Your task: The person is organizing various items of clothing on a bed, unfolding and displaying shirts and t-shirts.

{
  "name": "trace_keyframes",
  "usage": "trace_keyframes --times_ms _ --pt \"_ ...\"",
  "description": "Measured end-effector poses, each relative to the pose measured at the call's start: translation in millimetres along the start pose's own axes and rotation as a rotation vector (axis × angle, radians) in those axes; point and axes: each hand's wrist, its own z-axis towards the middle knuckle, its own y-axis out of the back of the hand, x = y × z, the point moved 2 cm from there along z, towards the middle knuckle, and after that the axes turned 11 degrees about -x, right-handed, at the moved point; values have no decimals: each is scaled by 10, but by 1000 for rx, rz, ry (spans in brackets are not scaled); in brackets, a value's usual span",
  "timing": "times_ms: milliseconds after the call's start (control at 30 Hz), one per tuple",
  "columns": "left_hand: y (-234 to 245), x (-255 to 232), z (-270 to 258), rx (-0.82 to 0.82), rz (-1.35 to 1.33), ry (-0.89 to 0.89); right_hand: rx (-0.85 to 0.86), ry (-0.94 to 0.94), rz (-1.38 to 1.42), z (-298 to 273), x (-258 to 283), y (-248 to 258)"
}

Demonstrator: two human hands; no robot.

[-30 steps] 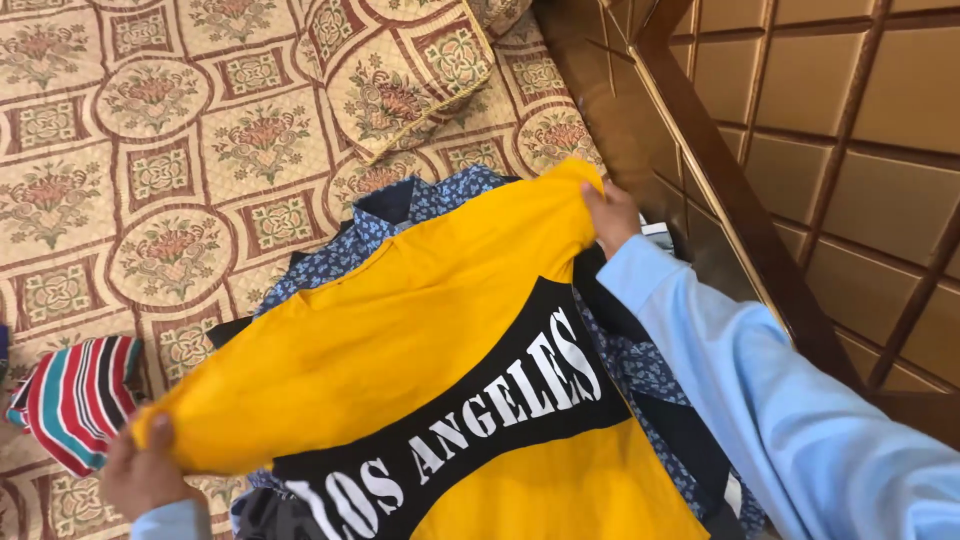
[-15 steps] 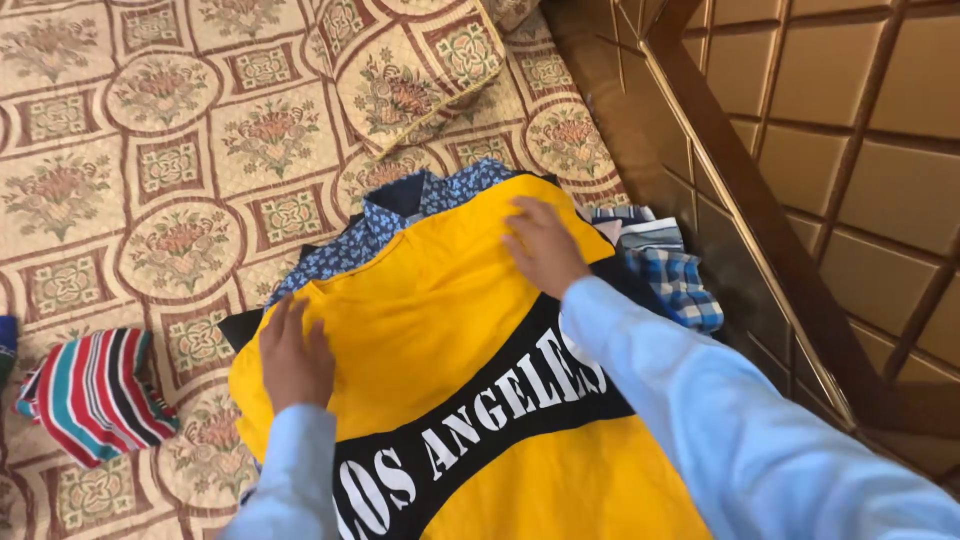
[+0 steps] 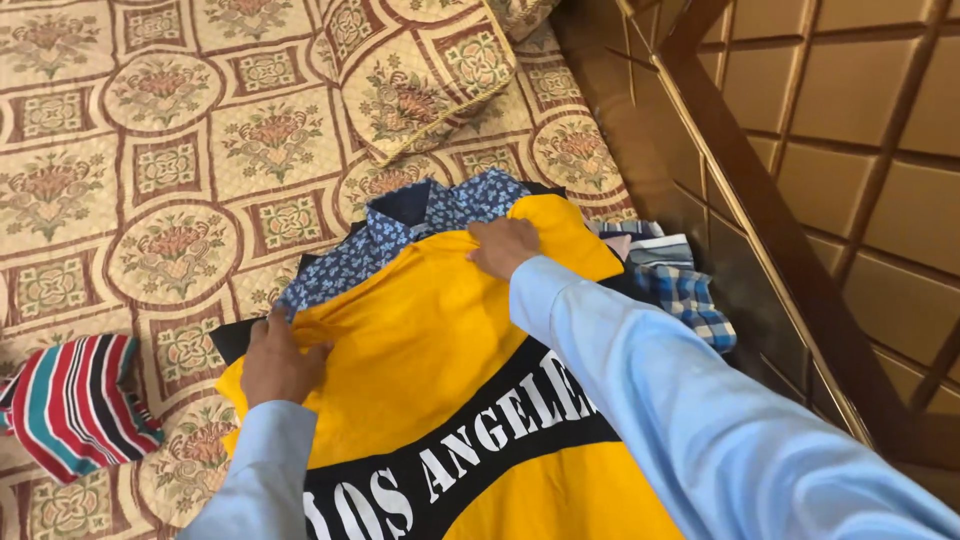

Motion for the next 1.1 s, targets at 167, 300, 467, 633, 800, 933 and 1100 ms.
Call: trace_keyframes --times_ms 167,300,467,633,800,933,1100 --pt "-69 273 114 36 81 86 -219 -23 75 39 -81 297" --pt "163 95 357 111 157 170 -459 -170 309 15 -68 739" --pt "-127 36 411 -238 8 125 -496 -200 478 185 -137 702" --pt "-157 -379 -183 -418 -70 -82 -686 172 376 -334 -123 436" --pt "-86 -623 -875 -254 114 -200 -322 164 -83 -1016 -105 397" --pt "-83 -450 -1114 -265 -14 -113 -70 28 -257 -924 -570 399" --pt "214 -583 -994 -126 417 -28 128 -91 -24 -848 -1098 364"
